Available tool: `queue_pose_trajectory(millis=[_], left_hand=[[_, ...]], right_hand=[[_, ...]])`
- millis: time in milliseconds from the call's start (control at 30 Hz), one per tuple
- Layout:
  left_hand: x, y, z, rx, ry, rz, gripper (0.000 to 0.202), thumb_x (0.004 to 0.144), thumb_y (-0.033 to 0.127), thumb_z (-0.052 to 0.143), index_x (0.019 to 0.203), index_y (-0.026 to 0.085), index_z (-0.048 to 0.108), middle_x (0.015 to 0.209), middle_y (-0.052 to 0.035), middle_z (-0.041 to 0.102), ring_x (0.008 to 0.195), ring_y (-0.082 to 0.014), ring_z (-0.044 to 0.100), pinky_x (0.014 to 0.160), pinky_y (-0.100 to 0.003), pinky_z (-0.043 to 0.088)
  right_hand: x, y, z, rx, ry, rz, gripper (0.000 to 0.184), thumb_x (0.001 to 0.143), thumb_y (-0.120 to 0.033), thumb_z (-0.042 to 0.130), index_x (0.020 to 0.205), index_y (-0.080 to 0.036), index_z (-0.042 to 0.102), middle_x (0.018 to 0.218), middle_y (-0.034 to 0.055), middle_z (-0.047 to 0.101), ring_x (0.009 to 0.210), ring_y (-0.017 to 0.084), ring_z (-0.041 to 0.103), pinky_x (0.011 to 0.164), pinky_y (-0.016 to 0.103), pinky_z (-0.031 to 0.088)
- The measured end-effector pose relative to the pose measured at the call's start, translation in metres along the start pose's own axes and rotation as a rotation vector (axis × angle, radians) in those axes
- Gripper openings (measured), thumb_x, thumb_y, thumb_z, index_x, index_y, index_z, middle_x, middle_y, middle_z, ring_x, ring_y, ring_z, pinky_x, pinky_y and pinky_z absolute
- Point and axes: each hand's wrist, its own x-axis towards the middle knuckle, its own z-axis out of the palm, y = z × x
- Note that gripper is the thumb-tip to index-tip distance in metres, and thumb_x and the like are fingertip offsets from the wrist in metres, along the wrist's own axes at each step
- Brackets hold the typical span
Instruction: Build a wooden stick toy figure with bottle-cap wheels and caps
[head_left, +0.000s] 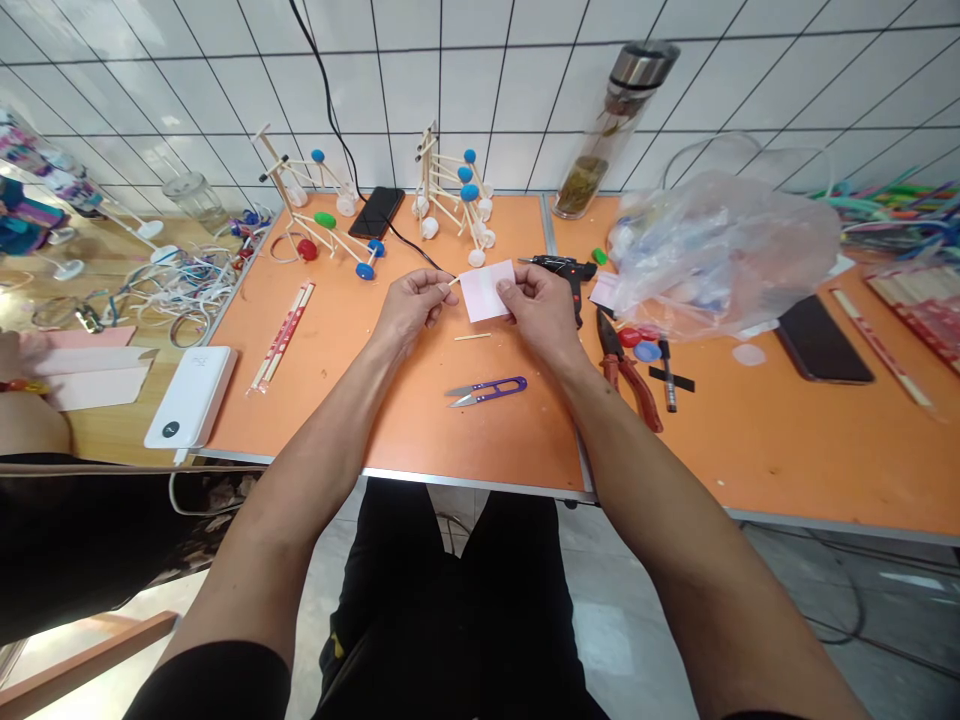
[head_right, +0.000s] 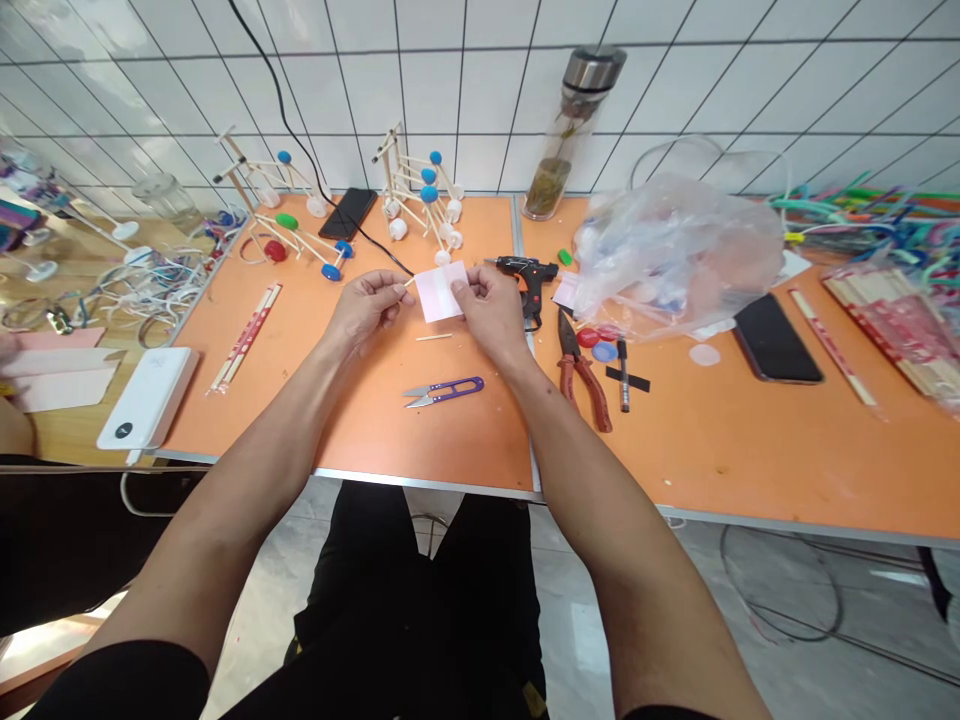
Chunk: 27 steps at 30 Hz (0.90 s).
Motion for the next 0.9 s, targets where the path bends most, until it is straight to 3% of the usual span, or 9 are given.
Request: queue_pose_trajectory(millis=[400, 633, 800, 900], left_hand=[[0.0007, 0.0001, 0.0004, 0.028, -0.017, 0.059, 0.032, 0.106, -0.009, 0.070, 0.087, 0.016, 0.079, 0.068, 0.0018, 0.078, 0.045, -0.0057, 0.048, 0.049, -0.020, 0.037], [0.0029, -0.0007, 0.0027, 0.074, -0.038, 0.089, 0.039, 0.112, -0.009, 0.064, 0.088, 0.019, 0.075, 0.065, 0.0062, 0.070, 0.046, -0.0057, 0.043, 0.050, -0.021, 0.030], [0.0047, -0.0030, 0.0028, 0.105, -0.022, 0.101, 0.040, 0.116, -0.009, 0.062, 0.090, 0.020, 0.073, 0.062, 0.0078, 0.063, 0.050, -0.0081, 0.042, 0.052, -0.024, 0.027], [0.0063, -0.0056, 0.0010, 0.122, -0.019, 0.112, 0.040, 0.117, -0.007, 0.062, 0.090, 0.021, 0.071, 0.063, 0.0087, 0.060, 0.051, -0.0081, 0.041, 0.053, -0.024, 0.028]], right_hand=[[-0.0005, -0.0013, -0.0006, -0.039, -0.047, -0.009, 0.027, 0.096, -0.048, 0.093, 0.090, -0.028, 0.076, 0.078, 0.0002, 0.072, 0.070, 0.020, 0.060, 0.063, 0.033, 0.047], [-0.0014, -0.0010, -0.0001, -0.057, -0.052, 0.024, 0.027, 0.101, -0.047, 0.093, 0.095, -0.027, 0.077, 0.084, 0.0009, 0.073, 0.073, 0.020, 0.063, 0.066, 0.034, 0.052], [-0.0025, -0.0033, -0.0007, -0.034, -0.063, 0.020, 0.036, 0.102, -0.056, 0.097, 0.097, -0.028, 0.075, 0.085, 0.0011, 0.072, 0.073, 0.021, 0.065, 0.068, 0.037, 0.062], [-0.0033, -0.0044, -0.0005, -0.046, -0.070, 0.015, 0.041, 0.100, -0.064, 0.097, 0.097, -0.029, 0.076, 0.087, 0.0027, 0.074, 0.077, 0.023, 0.068, 0.069, 0.037, 0.062]])
